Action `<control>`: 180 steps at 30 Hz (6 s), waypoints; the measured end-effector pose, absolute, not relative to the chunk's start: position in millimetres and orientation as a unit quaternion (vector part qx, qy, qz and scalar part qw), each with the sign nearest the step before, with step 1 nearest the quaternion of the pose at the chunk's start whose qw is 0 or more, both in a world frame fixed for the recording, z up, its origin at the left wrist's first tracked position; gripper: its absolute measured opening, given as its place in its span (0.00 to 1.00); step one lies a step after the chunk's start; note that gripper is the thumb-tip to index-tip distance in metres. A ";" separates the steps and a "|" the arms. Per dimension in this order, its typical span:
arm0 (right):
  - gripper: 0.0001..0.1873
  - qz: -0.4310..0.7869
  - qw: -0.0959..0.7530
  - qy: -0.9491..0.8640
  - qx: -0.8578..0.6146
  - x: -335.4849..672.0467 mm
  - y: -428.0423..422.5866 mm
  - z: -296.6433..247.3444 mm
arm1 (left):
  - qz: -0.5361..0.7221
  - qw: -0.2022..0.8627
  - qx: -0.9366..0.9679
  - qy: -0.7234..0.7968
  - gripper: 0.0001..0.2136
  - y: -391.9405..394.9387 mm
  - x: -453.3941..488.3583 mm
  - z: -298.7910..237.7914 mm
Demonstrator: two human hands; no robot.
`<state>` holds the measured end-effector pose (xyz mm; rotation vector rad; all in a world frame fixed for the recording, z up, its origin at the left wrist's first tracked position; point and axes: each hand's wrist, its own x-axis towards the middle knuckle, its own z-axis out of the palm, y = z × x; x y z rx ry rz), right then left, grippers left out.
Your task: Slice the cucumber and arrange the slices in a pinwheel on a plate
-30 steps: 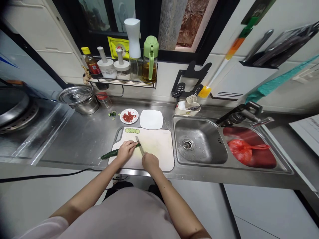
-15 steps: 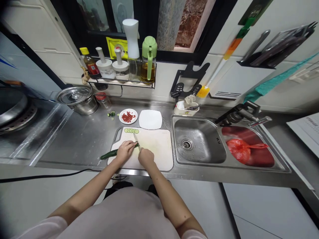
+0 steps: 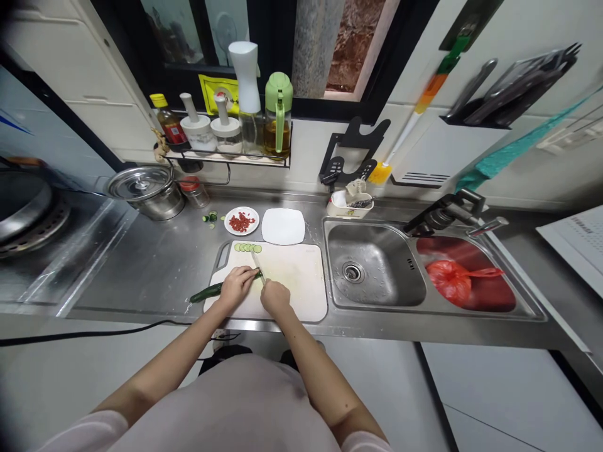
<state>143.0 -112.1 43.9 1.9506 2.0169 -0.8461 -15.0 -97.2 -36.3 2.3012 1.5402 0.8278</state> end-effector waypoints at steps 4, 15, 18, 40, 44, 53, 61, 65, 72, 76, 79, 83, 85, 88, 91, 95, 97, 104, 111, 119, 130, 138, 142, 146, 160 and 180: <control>0.18 -0.281 0.112 0.683 0.664 150.6 -125.5 41.4 | 0.291 0.130 0.788 0.526 0.12 -96.5 -14.8 -35.4; 0.18 -0.277 0.098 0.691 0.661 142.0 -106.5 42.9 | 0.283 0.122 0.788 0.533 0.12 -98.6 -14.0 -33.9; 0.19 -0.275 0.086 0.697 0.657 137.9 -97.6 42.8 | 0.283 0.120 0.788 0.534 0.12 -98.8 -14.1 -33.7; 0.18 -0.236 0.126 0.702 0.661 179.0 -136.9 49.4 | 0.253 0.175 0.766 0.564 0.12 -97.3 -12.8 -21.7; 0.17 -0.173 0.138 0.701 0.678 191.0 -138.6 47.8 | 0.261 0.202 0.745 0.580 0.12 -99.0 -12.7 -18.7; 0.19 -0.076 0.111 0.715 0.686 203.3 -147.1 44.0 | 0.349 0.222 0.670 0.617 0.15 -90.6 -13.5 1.6; 0.23 -0.053 0.074 0.738 0.669 206.2 -149.5 47.8 | 0.216 0.241 0.764 0.558 0.15 -85.0 11.1 36.8; 0.23 -0.055 0.068 0.739 0.668 205.5 -151.1 48.8 | 0.171 0.245 0.782 0.547 0.15 -85.6 19.9 41.5; 0.23 -0.069 0.069 0.738 0.667 206.2 -154.4 48.9 | 0.143 0.258 0.782 0.549 0.14 -86.3 21.9 37.5; 0.23 -0.085 0.078 0.737 0.666 206.8 -156.3 49.2 | 0.136 0.275 0.782 0.543 0.12 -86.9 22.9 34.8; 0.23 -0.095 0.083 0.737 0.664 207.8 -157.3 49.1 | 0.136 0.294 0.781 0.534 0.10 -86.4 23.6 34.5; 0.23 -0.105 0.088 0.740 0.658 209.4 -158.9 48.1 | 0.136 0.313 0.777 0.529 0.08 -84.0 24.6 36.8; 0.23 -0.108 0.091 0.740 0.658 209.9 -159.9 47.6 | 0.140 0.317 0.777 0.526 0.07 -82.7 25.6 38.4; 0.22 -0.111 0.092 0.736 0.661 210.5 -161.2 47.2 | 0.147 0.320 0.774 0.526 0.06 -82.1 28.2 41.1; 0.22 -0.110 0.089 0.733 0.665 211.8 -162.1 47.4 | 0.150 0.327 0.769 0.529 0.05 -83.5 31.1 44.2; 0.21 -0.111 0.087 0.726 0.673 215.3 -162.4 48.0 | 0.162 0.342 0.760 0.529 0.03 -85.5 33.6 47.2; 0.21 -0.114 0.090 0.720 0.679 217.5 -162.3 48.2 | 0.175 0.352 0.752 0.529 0.03 -85.7 34.1 47.8; 0.19 -0.121 0.107 0.691 0.705 227.2 -161.8 46.5 | 0.274 0.373 0.698 0.546 0.03 -88.1 30.1 48.9; 0.18 -0.189 0.087 0.619 0.757 236.5 -157.2 44.7 | 0.334 0.411 0.612 0.587 0.06 -89.6 13.7 25.2; 0.19 -0.206 0.104 0.615 0.754 233.3 -147.6 43.0 | 0.305 0.371 0.563 0.673 0.07 -64.1 -1.2 -0.9; 0.18 -0.206 0.113 0.623 0.746 233.9 -140.6 40.1 | 0.209 0.274 0.601 0.721 0.02 -4.0 10.7 -1.1; 0.17 -0.212 0.100 0.618 0.750 235.0 -141.4 38.1 | 0.179 0.245 0.623 0.721 0.05 4.9 19.1 -12.0; 0.18 -0.213 0.103 0.617 0.750 235.2 -141.5 38.0 | 0.167 0.211 0.650 0.711 0.08 4.0 21.0 -11.4; 0.18 -0.218 0.107 0.616 0.750 235.2 -141.8 38.2 | 0.153 0.169 0.649 0.725 0.08 1.8 21.9 -11.4; 0.18 -0.229 0.115 0.613 0.748 233.4 -139.1 40.4 | 0.188 0.198 0.599 0.753 0.08 -2.1 16.7 -6.1; 0.18 -0.241 0.132 0.625 0.730 233.4 -135.5 43.6 | 0.206 0.170 0.758 0.595 0.12 -101.8 -21.0 -11.9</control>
